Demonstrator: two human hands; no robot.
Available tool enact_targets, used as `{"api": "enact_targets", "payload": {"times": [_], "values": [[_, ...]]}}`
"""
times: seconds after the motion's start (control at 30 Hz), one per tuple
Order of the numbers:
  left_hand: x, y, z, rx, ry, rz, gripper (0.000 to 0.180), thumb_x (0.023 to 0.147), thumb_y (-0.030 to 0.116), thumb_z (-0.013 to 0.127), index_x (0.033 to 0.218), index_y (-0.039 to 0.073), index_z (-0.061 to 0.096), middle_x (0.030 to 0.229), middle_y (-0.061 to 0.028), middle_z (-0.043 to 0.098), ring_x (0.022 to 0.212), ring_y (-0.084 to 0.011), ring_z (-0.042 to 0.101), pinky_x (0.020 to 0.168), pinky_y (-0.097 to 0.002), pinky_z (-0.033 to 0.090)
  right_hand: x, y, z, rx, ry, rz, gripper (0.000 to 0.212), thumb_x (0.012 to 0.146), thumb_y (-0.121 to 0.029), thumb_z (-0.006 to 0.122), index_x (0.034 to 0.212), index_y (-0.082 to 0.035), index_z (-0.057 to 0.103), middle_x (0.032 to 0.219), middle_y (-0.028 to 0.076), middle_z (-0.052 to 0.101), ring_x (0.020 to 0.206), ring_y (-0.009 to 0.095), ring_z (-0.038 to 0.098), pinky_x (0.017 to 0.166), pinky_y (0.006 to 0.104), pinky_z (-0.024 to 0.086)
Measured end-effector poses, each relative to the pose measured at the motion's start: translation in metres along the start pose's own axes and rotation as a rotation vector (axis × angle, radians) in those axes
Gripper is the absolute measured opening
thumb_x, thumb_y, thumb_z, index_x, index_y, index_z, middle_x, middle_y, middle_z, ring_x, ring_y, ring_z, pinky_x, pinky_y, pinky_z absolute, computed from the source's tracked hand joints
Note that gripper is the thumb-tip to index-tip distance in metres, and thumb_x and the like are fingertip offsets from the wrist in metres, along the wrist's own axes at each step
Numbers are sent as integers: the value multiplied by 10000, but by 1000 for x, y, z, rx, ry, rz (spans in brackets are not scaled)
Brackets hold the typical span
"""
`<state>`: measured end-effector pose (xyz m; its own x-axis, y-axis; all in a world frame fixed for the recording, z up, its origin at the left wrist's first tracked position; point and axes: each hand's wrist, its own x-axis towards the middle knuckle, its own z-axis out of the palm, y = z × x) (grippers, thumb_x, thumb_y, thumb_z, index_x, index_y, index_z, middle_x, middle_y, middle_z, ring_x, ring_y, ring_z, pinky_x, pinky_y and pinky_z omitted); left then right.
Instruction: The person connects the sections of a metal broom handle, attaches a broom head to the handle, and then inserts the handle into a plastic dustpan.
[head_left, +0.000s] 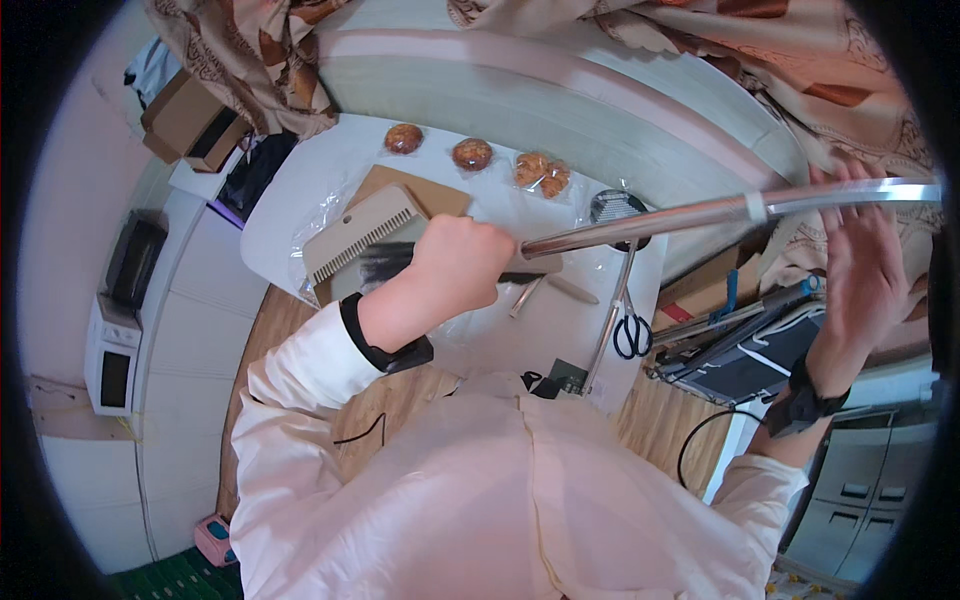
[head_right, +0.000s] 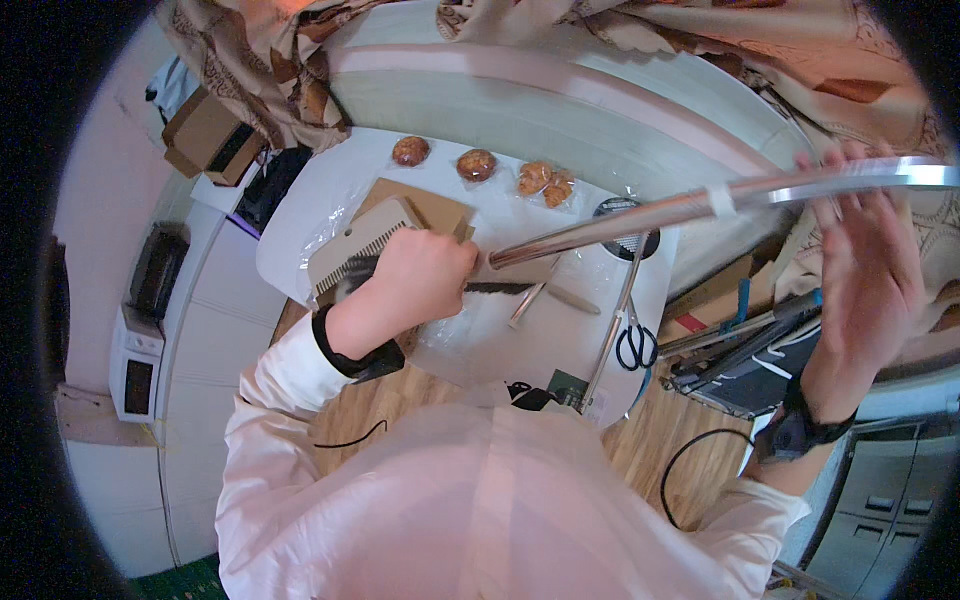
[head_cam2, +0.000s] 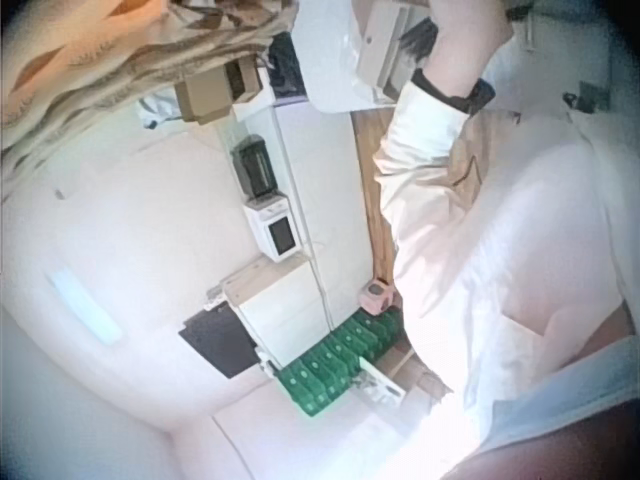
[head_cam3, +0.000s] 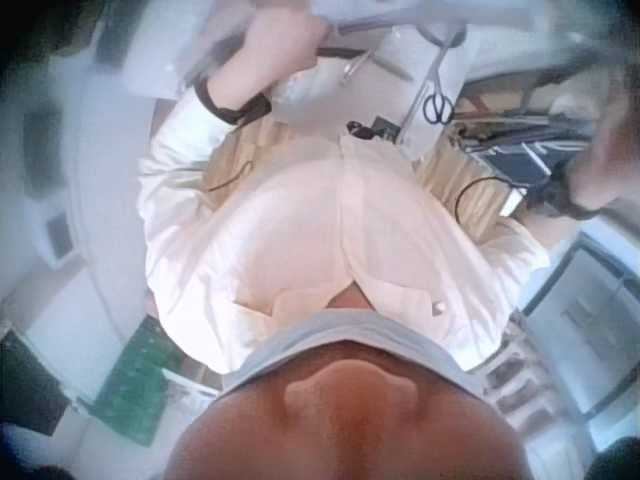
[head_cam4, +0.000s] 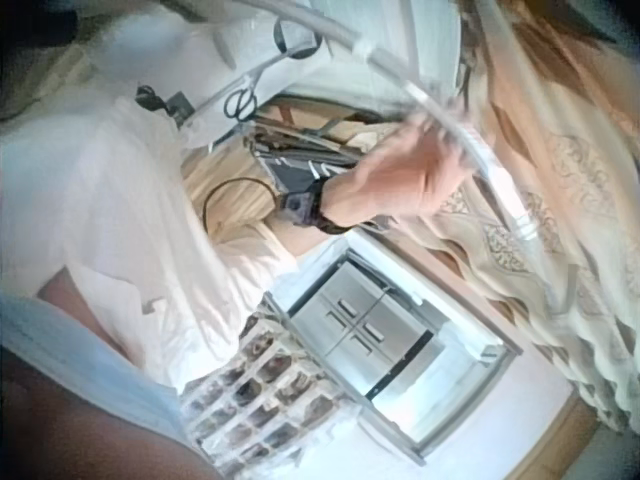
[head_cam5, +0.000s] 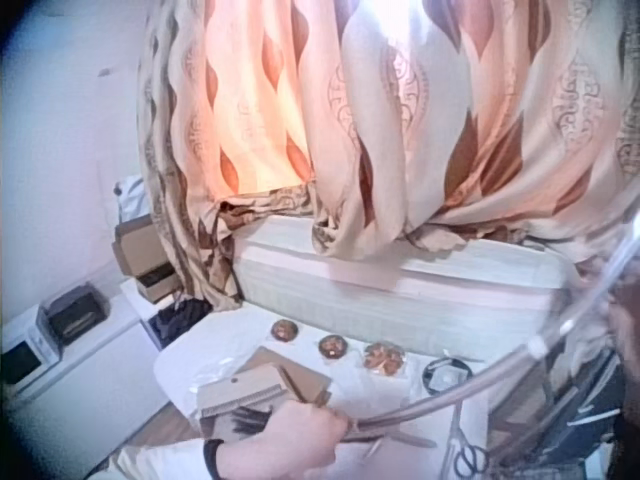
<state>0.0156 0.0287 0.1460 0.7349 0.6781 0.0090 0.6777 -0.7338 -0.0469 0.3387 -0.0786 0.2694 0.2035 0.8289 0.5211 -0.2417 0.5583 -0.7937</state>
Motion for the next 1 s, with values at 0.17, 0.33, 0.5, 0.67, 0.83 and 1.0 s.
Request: {"api": "enact_targets", "payload": {"times": [0.17,0.33,0.5,0.67,0.83,1.0], "values": [[2,4,22,-58,-151,-45,146,596,127,597,733,106,640,640,-97,610,608,-282,614,532,-379,476,15,13,14,-197,-78,62,580,819,-156,486,1323,34,274,1316,212,356,1249,349,329,1036,509,282],[9,19,10,-79,-227,2,144,601,139,611,735,116,660,668,-77,619,662,-262,622,555,-360,483,5,8,21,176,-183,166,797,706,-170,545,1360,56,149,1405,258,172,1309,381,184,1079,519,132],[9,19,12,-92,-249,-7,142,608,149,627,738,117,674,692,-68,630,687,-245,629,570,-348,491,-2,-2,10,136,-314,50,708,795,-165,532,1355,54,160,1363,260,270,1282,358,269,1060,556,152],[6,19,26,-139,-219,25,119,587,133,600,687,82,639,644,-103,611,629,-285,613,546,-377,480,-9,8,-5,-43,-293,-2,389,907,-87,439,1261,44,346,1161,216,518,1108,332,501,990,514,346],[5,23,37,-140,-207,31,124,596,142,595,697,83,636,643,-105,610,628,-290,611,551,-381,481,-14,15,-12,-504,-18,-59,355,822,-192,621,1067,38,506,1034,193,596,954,315,598,834,383,507],[2,21,45,-146,-185,-3,123,604,146,590,704,92,636,647,-109,609,631,-294,610,557,-385,482,-9,31,40,-193,-34,-228,415,798,-228,650,1087,31,505,1051,210,587,966,334,592,848,405,491]]}}
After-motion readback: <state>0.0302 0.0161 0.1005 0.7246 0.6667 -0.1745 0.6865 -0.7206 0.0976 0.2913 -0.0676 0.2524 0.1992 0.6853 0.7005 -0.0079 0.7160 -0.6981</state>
